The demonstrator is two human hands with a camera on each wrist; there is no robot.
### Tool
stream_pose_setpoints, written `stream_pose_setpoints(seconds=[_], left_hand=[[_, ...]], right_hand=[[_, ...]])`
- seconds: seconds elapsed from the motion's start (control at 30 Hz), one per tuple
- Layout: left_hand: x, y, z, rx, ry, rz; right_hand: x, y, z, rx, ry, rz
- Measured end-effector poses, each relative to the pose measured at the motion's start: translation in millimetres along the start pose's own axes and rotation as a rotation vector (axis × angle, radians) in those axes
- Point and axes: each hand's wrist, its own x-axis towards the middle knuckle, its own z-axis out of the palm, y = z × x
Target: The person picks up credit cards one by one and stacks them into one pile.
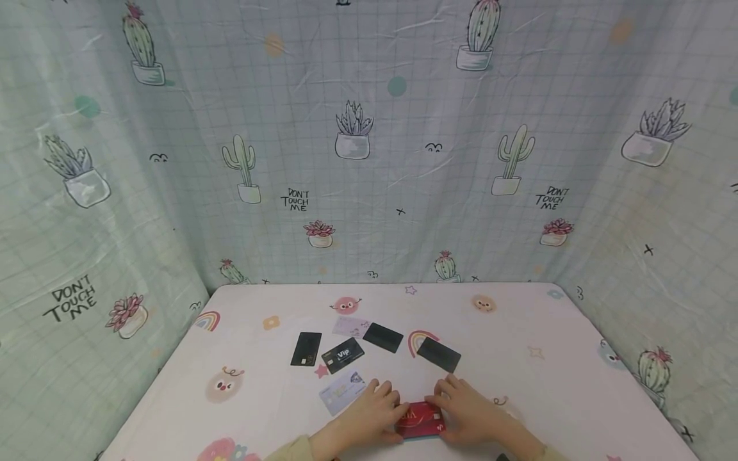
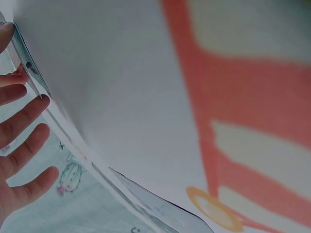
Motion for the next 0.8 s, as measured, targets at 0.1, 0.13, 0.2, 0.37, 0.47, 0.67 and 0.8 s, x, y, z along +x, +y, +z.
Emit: stream_pose_setpoints(seconds=[0.1,0.13,0.2,0.37,0.47,0.67,0.8], left_hand=[[0.1,0.3,0.3,0.008,0.007,0.007],[0.1,0.2,0.5,0.009,0.01,0.011],[0.6,0.1,1.1,0.011,0.015,0.017],[0.8,-0.3,1.3,0.008,0.021,0.024],[0.2,-0.2,2.3,-0.004,0.017,0.02],[-0.7,0.8,2.7,-0.013,0.015,0.023],[-0.9,0.6,1.9,-0.02,-0.002,0.021]], right_hand=[[-0.4,0.0,0.3,0.0,-0.005,0.003],[-0.5,0.1,0.4,0.0,-0.005,0.004],[-0.9,0.3,0.7,-0.003,-0.006,0.002],[-1.6,-0.6,1.6,0.007,-0.01,0.014],[-1.8,-0.6,2.4,0.014,-0.011,0.014],[-2.0,1.2,4.7,0.017,-0.001,-0.009],[-1.4,2.0,5.2,0.014,0.003,-0.024]])
